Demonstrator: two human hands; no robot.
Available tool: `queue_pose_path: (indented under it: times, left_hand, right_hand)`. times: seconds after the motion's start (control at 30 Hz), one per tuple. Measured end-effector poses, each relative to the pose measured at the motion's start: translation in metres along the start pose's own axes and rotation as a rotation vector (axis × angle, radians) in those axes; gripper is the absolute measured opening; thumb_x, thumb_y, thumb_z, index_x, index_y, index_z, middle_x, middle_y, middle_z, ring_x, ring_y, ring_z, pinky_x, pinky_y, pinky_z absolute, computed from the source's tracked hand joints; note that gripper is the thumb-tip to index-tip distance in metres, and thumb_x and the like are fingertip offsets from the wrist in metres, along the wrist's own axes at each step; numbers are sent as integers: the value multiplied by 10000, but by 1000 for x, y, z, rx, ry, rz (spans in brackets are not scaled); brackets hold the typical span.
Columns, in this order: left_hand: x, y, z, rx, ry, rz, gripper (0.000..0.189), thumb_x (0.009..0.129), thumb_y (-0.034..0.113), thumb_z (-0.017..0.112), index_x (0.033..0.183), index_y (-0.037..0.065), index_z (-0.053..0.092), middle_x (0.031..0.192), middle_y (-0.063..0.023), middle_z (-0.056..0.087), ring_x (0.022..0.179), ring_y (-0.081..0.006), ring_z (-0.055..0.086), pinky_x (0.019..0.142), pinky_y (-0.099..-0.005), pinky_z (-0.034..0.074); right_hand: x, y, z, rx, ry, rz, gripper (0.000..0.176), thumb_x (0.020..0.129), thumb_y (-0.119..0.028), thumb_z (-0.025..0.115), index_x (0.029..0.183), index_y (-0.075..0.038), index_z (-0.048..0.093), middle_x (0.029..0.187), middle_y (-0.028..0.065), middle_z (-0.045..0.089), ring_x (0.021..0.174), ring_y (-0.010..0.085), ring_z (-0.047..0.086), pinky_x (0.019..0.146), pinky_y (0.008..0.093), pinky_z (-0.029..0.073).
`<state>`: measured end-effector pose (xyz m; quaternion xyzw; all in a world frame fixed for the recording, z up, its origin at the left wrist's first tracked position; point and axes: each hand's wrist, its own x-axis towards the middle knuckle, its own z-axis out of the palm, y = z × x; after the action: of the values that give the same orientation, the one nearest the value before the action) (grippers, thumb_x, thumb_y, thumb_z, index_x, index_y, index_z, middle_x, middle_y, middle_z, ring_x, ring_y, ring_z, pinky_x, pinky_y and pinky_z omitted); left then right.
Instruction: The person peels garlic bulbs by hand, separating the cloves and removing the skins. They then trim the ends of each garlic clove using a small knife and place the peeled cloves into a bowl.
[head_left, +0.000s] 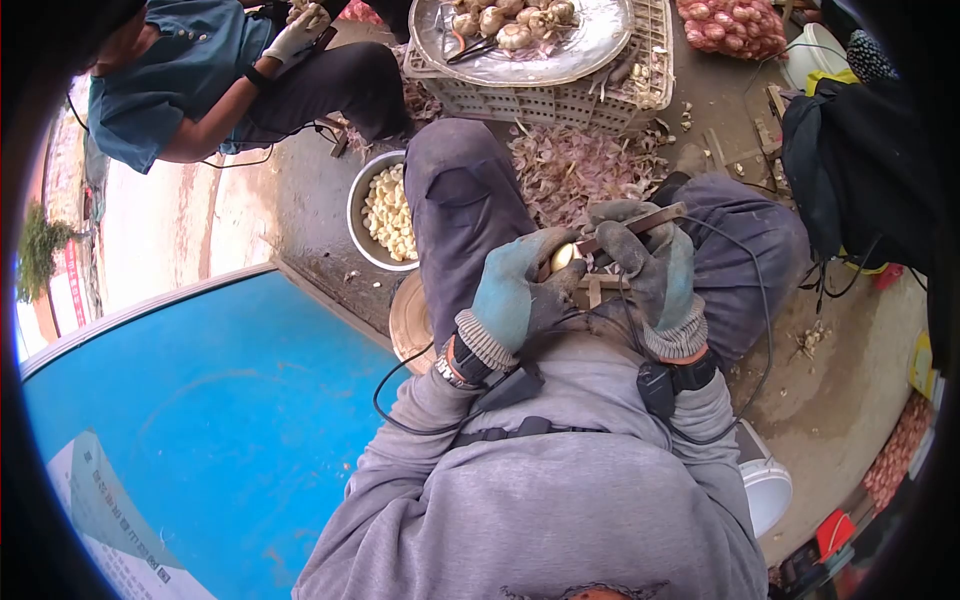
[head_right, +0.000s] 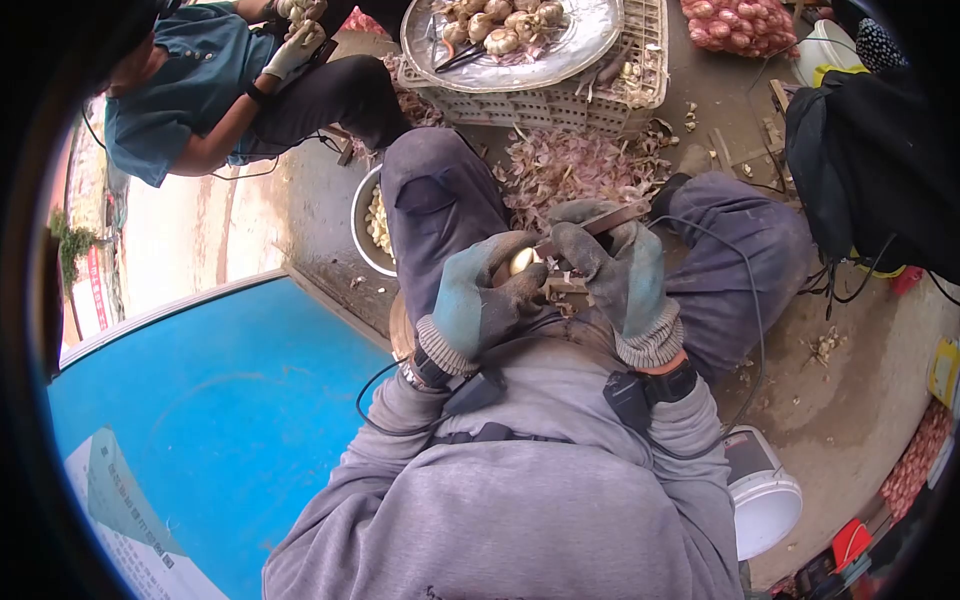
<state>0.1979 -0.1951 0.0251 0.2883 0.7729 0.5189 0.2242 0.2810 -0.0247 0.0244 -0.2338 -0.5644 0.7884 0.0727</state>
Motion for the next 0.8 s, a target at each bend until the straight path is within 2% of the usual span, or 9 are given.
queue_pose_path:
  times: [0.03, 0.2, 0.37, 0.43, 0.6, 0.8]
  left_hand:
    - [0, 1, 1, 16, 0, -20, 291, 873, 85, 761, 1133, -28, 697, 1005, -166, 725, 874, -203, 699, 775, -310, 542]
    - [1, -2, 3, 51, -10, -41, 288, 876, 72, 755, 1138, -31, 695, 1007, -165, 726, 873, -200, 698, 769, -310, 544]
    - [-1, 2, 4, -14, -14, -156, 282, 868, 46, 751, 1133, -29, 693, 1003, -170, 725, 846, -202, 705, 754, -302, 549]
    - [-1, 7, 3, 32, -1, -111, 284, 866, 44, 751, 1135, -25, 693, 1002, -164, 726, 845, -194, 703, 755, -302, 550]
    - [-2, 4, 5, 87, 25, -30, 282, 866, 44, 746, 1136, -18, 695, 1000, -139, 727, 860, -168, 696, 769, -301, 553]
    - [-3, 3, 1, -186, 41, -42, 300, 899, 106, 728, 1164, -27, 683, 994, -119, 728, 901, -164, 695, 811, -297, 553]
  right_hand:
    - [0, -1, 0, -89, -1, -26, 251, 955, -94, 704, 1156, 47, 654, 945, 73, 724, 856, 129, 695, 749, 264, 574]
    - [-3, -4, 7, -145, -13, -93, 215, 962, -83, 691, 1135, 44, 672, 955, 69, 726, 856, 123, 694, 740, 259, 568]
    - [-2, -4, 6, -221, -20, -98, 204, 963, -67, 682, 1135, 43, 673, 959, 73, 723, 851, 129, 698, 733, 252, 570]
    - [0, 4, 5, -78, 8, -107, 199, 960, -53, 676, 1133, 45, 670, 952, 79, 722, 845, 141, 707, 722, 256, 578]
    - [0, 7, 4, 9, 28, -82, 194, 969, -67, 662, 1118, 58, 666, 946, 102, 722, 821, 158, 717, 707, 271, 593]
    - [3, 7, -4, 148, 21, 64, 261, 956, -139, 701, 1111, 67, 663, 919, 140, 736, 743, 166, 717, 649, 269, 597]
